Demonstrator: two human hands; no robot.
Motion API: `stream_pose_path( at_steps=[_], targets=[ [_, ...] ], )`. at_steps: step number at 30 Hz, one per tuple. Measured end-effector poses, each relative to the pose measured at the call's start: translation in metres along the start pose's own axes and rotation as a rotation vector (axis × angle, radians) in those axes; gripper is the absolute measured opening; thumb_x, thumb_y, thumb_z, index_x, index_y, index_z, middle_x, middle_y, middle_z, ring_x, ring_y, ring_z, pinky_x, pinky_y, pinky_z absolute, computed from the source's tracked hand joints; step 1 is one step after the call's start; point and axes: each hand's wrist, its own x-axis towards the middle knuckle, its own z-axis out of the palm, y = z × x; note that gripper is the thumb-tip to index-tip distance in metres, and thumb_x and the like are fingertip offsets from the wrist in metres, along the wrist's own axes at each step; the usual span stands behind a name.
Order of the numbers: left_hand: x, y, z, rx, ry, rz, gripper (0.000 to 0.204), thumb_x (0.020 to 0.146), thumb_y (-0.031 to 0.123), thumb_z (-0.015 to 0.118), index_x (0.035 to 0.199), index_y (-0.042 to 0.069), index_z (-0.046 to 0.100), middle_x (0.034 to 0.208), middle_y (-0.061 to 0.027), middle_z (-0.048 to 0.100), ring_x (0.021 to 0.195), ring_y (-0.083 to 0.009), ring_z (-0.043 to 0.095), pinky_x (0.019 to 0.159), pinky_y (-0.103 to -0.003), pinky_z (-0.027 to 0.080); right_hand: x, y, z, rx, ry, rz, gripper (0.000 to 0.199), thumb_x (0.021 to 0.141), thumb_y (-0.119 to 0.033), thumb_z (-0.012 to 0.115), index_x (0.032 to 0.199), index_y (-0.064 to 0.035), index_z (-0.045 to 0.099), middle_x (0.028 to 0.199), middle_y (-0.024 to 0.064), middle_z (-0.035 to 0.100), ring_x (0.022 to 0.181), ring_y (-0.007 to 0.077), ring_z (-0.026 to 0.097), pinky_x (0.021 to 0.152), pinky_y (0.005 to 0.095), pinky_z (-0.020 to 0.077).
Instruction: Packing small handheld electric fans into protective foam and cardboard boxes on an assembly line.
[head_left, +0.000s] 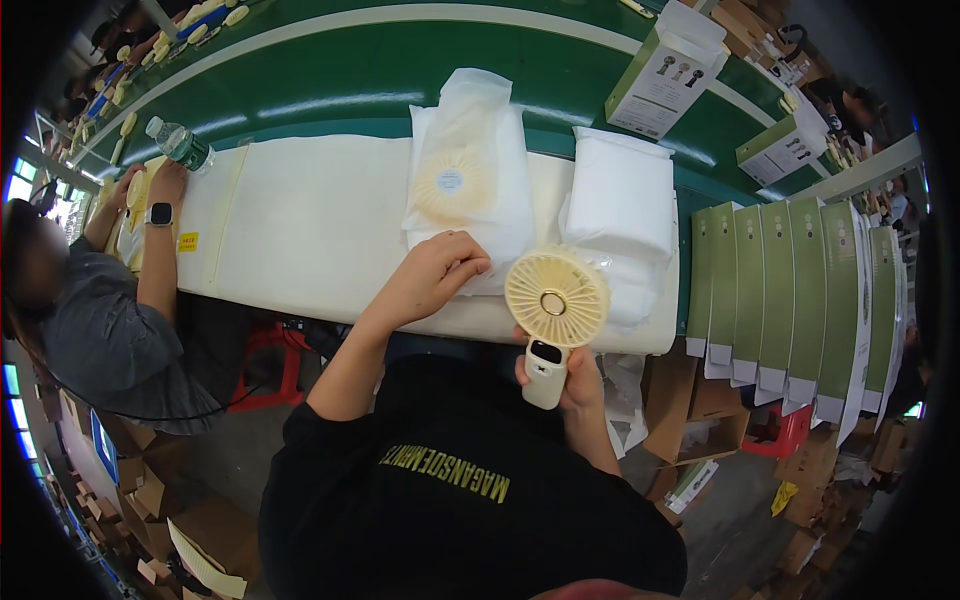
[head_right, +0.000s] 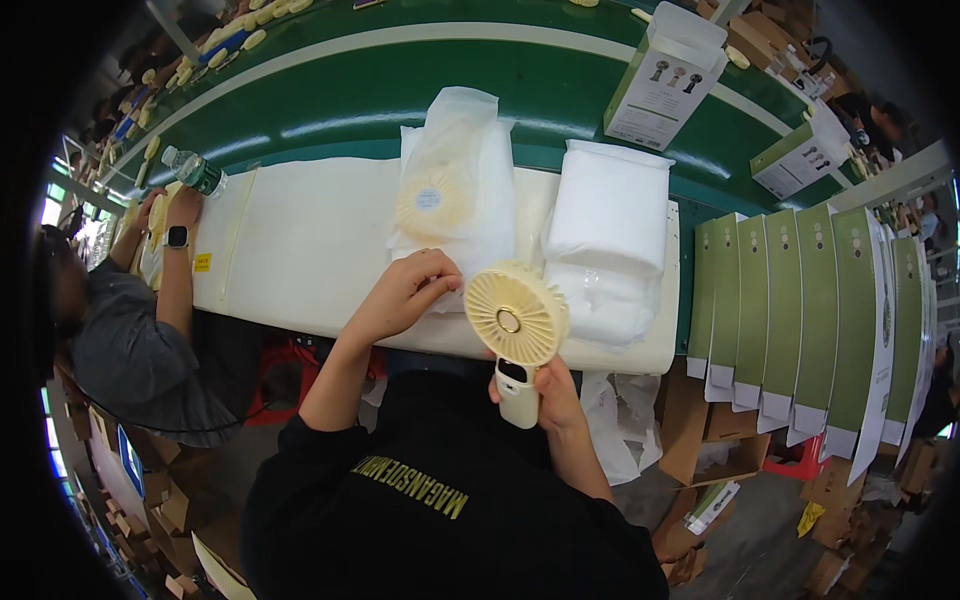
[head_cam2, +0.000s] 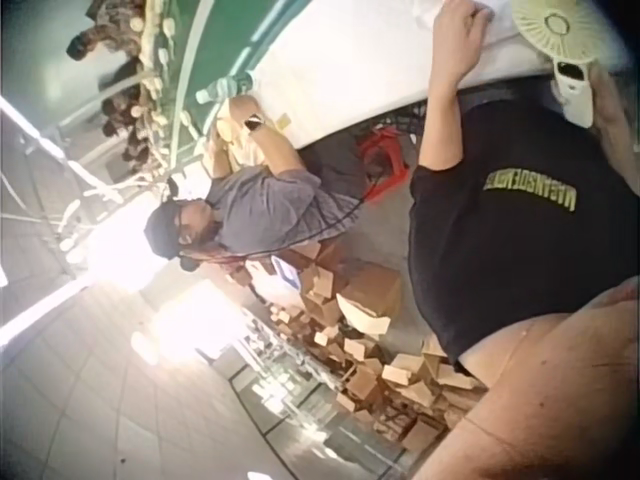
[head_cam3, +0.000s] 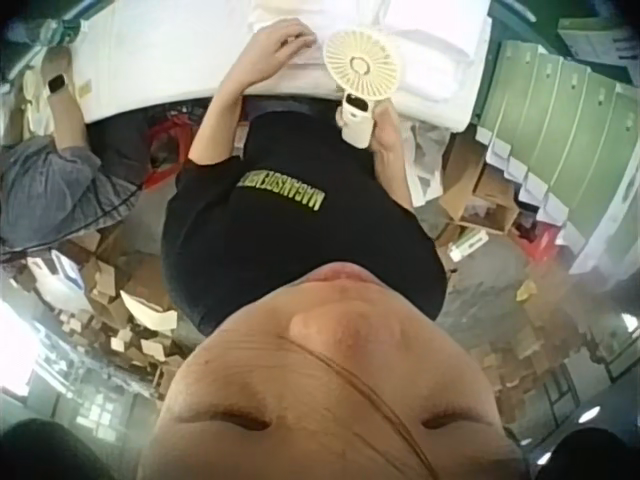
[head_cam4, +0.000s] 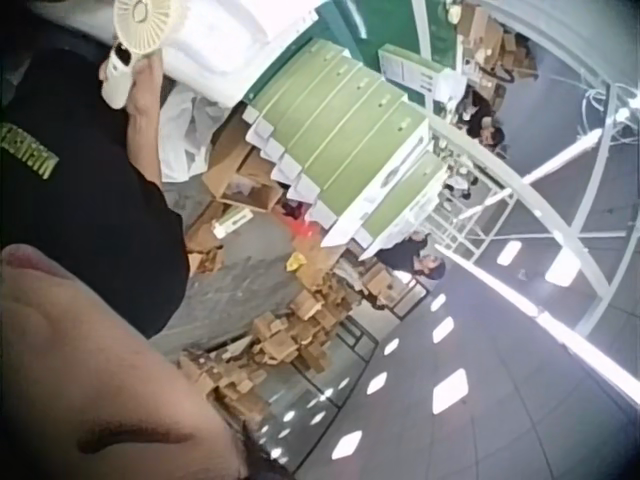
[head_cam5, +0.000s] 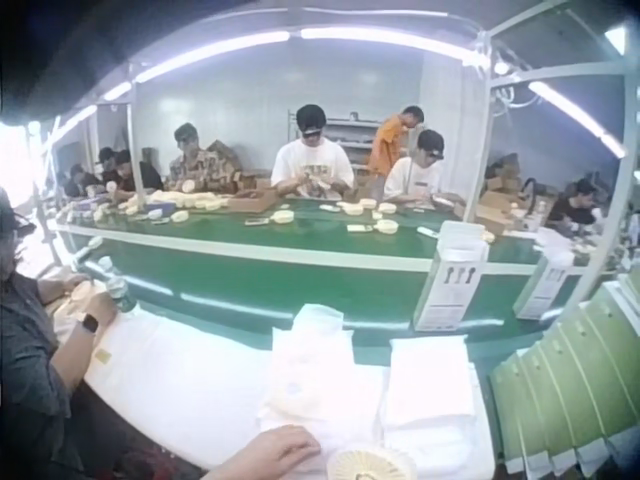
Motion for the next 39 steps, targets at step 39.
stream_pose_path(
  at_steps=[39],
  targets=[
    [-0.007,0.042,0.069,-1.155,0.196,-0.294,0.043,0.107,0.031,0.028,0.140,0.004,0.033,0.122,-0.0181,0.051,0.071,-0.0164,0.056,0.057,-0.027,0.045,0.050,-0.061,0.016,-1.605,0.321,-0.761,0.023,0.071,0.001,0.072,0.093,-0.0028,0.066,0.101,0.0125,0.047,0.093,0.0287,0.045,0.084,0.0366,0.0379]
  ],
)
